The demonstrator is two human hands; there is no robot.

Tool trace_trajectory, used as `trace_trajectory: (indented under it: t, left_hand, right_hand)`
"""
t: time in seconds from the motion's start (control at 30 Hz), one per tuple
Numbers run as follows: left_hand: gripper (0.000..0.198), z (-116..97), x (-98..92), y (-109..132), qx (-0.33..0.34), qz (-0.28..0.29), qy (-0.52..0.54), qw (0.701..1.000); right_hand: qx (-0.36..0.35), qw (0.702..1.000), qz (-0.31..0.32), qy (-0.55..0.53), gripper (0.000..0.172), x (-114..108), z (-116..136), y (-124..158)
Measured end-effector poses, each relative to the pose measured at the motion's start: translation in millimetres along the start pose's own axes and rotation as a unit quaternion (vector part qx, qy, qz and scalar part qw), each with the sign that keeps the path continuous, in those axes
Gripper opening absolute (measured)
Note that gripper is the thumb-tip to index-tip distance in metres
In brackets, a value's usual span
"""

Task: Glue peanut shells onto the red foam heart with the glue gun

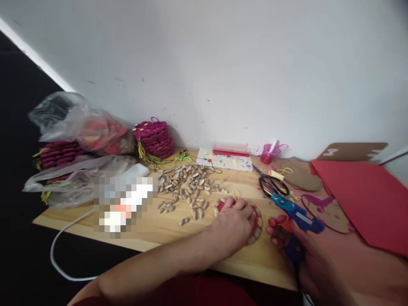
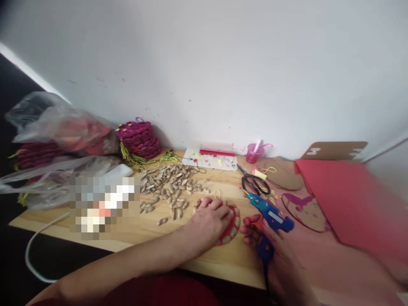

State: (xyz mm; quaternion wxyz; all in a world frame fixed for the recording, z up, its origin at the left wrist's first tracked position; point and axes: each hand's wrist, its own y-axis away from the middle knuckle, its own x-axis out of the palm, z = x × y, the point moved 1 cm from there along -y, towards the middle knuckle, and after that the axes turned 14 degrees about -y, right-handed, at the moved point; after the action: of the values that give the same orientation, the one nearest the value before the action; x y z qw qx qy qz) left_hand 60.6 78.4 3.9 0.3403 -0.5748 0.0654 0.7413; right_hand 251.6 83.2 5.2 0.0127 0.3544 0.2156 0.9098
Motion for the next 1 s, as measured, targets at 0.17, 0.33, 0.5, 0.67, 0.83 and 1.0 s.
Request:
trace_trajectory:
  t: [0.17,0.33,0.5,0.67,0.83,1.0]
  left_hand:
    - [0.016,1,2.0,1,0.001,-0.012,0.007,1.000]
    - [0.017,1,3.0,0,0.008,-0.017,0.039,0.999]
    - [0.020,0,2.4,-1,0.000,-0.011,0.052,0.999]
    - [0.022,0,-1.0,-2,0.003,0.011,0.074,0.997]
    - [0.024,2,-4.2,-1,0.003,0.016,0.065,0.998]
    - [0.020,1,-2.0,0,0.005,0.009,0.051,0.999]
  right_hand:
    - [-0.002,0.999,-0.045,0.007,0.037,8,2,1]
    - [-0.035,0.996,-0.078,0.009,0.038,14,3,2]
    - [-0.034,0.993,-0.113,0.012,0.046,16,5,2]
    - [-0.011,0.998,-0.065,0.008,0.040,11,4,0]
    - [0.000,0.999,-0.037,0.006,0.033,-3,1,-4]
    - [-0.018,0.999,-0.046,0.004,0.040,0,2,-3]
